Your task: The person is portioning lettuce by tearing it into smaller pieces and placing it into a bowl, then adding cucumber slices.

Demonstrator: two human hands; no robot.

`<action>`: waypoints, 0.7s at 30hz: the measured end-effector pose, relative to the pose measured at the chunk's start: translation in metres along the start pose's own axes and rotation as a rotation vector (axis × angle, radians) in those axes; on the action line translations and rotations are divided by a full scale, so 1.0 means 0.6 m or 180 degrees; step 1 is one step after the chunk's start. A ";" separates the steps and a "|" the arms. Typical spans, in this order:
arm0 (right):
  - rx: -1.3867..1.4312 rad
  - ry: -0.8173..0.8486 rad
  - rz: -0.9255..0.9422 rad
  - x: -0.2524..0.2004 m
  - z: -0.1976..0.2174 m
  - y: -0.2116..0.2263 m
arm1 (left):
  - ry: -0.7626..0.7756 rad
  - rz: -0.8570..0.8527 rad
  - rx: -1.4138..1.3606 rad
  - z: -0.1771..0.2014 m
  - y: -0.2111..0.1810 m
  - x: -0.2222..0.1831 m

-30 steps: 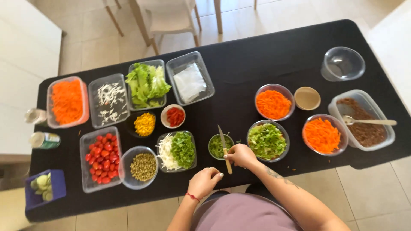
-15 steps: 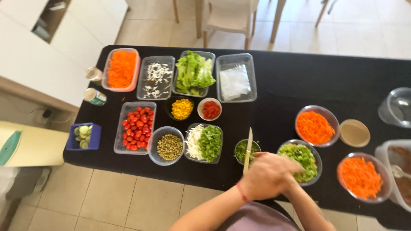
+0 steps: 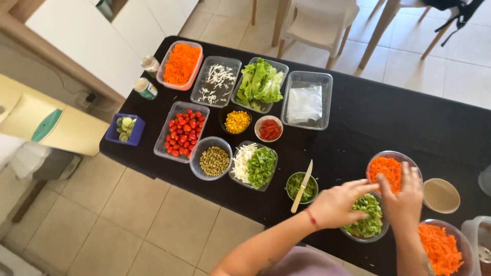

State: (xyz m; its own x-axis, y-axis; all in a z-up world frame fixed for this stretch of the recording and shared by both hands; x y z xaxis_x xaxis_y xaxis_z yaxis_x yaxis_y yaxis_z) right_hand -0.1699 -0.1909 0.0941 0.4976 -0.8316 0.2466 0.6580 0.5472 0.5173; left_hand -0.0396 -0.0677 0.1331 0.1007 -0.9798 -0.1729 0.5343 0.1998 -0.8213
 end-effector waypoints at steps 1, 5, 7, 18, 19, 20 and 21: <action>0.0002 0.0037 0.0037 -0.003 0.011 0.008 | -0.0035 0.0030 -0.0023 0.008 0.010 -0.019; -0.0441 0.0683 -0.0029 -0.009 0.017 0.058 | -0.0824 0.0666 -0.0003 0.044 0.070 -0.086; -0.0656 0.1045 -0.0289 -0.024 -0.001 0.067 | -0.1074 0.1020 -0.0055 0.056 0.086 -0.119; 0.0355 0.1946 0.1376 -0.086 -0.054 0.207 | -0.0501 0.2351 -0.0123 0.049 0.078 -0.254; 0.0342 0.1981 0.1431 -0.093 -0.054 0.212 | -0.0547 0.2375 -0.0166 0.037 0.087 -0.263; 0.0387 0.2050 0.1613 -0.096 -0.058 0.223 | -0.0909 0.2347 -0.0203 0.036 0.097 -0.272; 0.0432 0.2119 0.1795 -0.099 -0.062 0.237 | -0.1272 0.2318 -0.0233 0.035 0.108 -0.282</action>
State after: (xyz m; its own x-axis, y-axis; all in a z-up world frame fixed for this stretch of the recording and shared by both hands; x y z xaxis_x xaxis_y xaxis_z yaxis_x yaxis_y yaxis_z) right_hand -0.0848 -0.0603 0.1222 0.9817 -0.1900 -0.0122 0.1635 0.8081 0.5659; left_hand -0.0044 0.1106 0.1207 0.6976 -0.5321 -0.4798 0.1658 0.7714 -0.6144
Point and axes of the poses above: each hand's wrist, its own x-axis towards the middle knuckle, its own z-axis out of the back of the hand, y = z × x, the point moved 3 cm from there along x, towards the middle knuckle, and after that the axes turned 8 degrees about z, right-handed, at the moved point
